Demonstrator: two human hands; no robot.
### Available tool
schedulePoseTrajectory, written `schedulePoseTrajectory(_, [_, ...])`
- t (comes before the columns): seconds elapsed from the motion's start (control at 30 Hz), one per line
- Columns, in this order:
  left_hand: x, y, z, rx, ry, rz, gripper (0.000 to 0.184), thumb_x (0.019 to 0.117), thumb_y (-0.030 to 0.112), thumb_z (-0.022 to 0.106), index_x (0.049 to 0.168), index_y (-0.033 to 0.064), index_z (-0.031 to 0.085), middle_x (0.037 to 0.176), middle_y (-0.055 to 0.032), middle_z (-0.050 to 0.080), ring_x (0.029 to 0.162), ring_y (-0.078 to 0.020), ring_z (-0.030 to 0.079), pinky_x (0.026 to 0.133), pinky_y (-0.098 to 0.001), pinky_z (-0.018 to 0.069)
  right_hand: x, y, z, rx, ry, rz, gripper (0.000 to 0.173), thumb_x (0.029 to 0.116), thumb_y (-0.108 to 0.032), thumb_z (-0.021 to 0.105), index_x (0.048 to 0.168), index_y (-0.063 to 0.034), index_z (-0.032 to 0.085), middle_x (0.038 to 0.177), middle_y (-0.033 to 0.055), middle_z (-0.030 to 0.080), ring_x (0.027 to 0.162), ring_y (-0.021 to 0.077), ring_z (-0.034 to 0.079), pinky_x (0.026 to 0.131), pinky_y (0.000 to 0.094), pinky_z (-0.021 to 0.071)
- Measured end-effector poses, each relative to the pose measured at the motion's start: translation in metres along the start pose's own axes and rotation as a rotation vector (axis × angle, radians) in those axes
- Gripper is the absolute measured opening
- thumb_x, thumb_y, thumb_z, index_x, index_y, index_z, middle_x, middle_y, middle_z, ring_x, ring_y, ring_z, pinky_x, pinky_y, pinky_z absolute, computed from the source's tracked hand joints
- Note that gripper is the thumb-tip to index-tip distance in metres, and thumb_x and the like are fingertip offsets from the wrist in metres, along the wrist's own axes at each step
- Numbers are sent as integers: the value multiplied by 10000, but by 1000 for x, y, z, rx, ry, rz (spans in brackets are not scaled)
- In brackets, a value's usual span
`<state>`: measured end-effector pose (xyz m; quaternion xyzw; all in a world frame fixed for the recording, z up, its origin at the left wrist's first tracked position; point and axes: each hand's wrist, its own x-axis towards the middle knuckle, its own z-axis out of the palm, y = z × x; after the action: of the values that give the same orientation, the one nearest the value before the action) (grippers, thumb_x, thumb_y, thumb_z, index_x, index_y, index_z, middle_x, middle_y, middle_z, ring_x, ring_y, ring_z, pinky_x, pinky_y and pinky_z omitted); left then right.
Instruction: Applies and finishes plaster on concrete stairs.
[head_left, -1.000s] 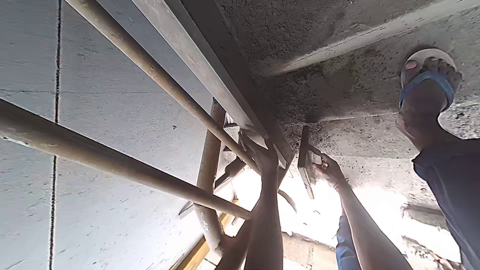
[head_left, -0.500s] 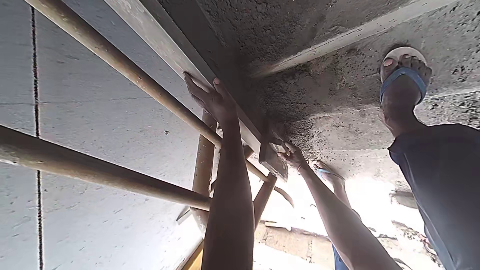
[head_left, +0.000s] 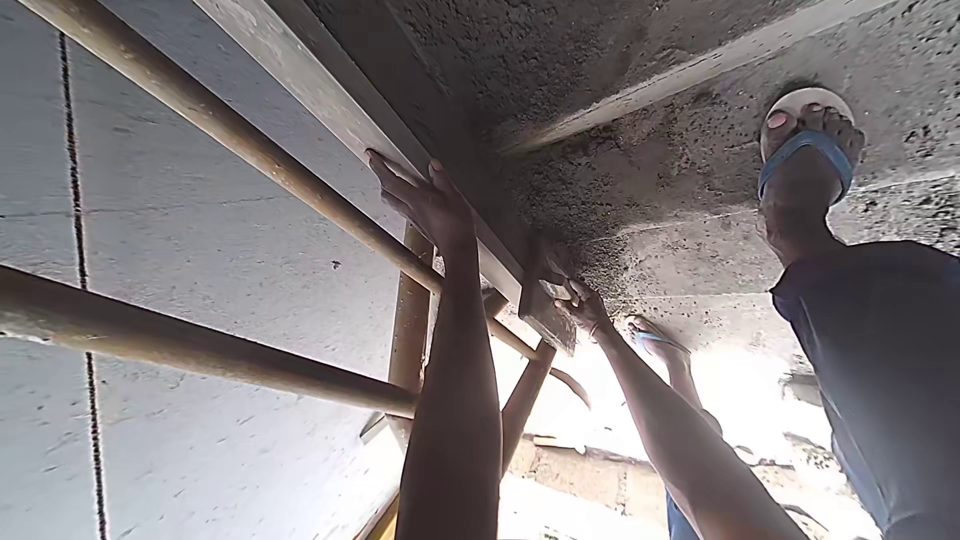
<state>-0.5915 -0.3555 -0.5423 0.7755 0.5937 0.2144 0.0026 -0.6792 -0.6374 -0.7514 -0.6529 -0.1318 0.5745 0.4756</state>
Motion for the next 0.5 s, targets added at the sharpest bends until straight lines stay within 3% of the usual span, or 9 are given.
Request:
schedulePoseTrajectory(0.23, [-4, -1, 0, 2, -27, -8, 819, 1022, 380, 600, 1643, 98, 146, 1595, -251, 317, 1425, -357, 407, 1135, -443, 401, -2, 6, 1, 6, 13, 20, 602, 852, -226, 810, 1385, -18, 621, 1371, 176, 647, 1298, 261, 602, 1148, 444, 440])
schedulePoseTrajectory(0.33, [-2, -9, -8, -83, -70, -14, 741, 1059, 537, 413, 1655, 212, 118, 1668, -134, 237, 1471, -285, 364, 1153, -505, 369, 1, -3, 6, 56, 43, -9, 589, 829, -203, 826, 1353, -7, 641, 1332, 191, 665, 1264, 277, 623, 1122, 467, 464])
schedulePoseTrajectory(0.37, [-3, -9, -10, -106, -84, -20, 718, 1060, 577, 333, 1653, 226, 131, 1684, -102, 209, 1489, -272, 337, 1165, -518, 351, 0, -10, 5, 65, 48, -16, 588, 824, -198, 830, 1347, -4, 645, 1328, 192, 666, 1257, 279, 627, 1116, 471, 468])
schedulePoseTrajectory(0.43, [-1, 0, -17, -170, -95, -25, 699, 1060, 572, 225, 1642, 186, 197, 1697, -121, 166, 1537, -302, 239, 1213, -532, 268, 5, -31, 1, 45, 48, -41, 586, 830, -218, 825, 1350, -14, 648, 1323, 188, 671, 1248, 288, 634, 1113, 488, 468])
schedulePoseTrajectory(0.5, [-2, 14, -36, -268, -104, -27, 718, 1067, 574, 195, 1627, 130, 265, 1704, -123, 174, 1574, -282, 150, 1273, -481, 159, 15, -62, -2, 10, 50, -105, 591, 842, -250, 817, 1359, -18, 646, 1303, 196, 682, 1226, 301, 650, 1098, 505, 481])
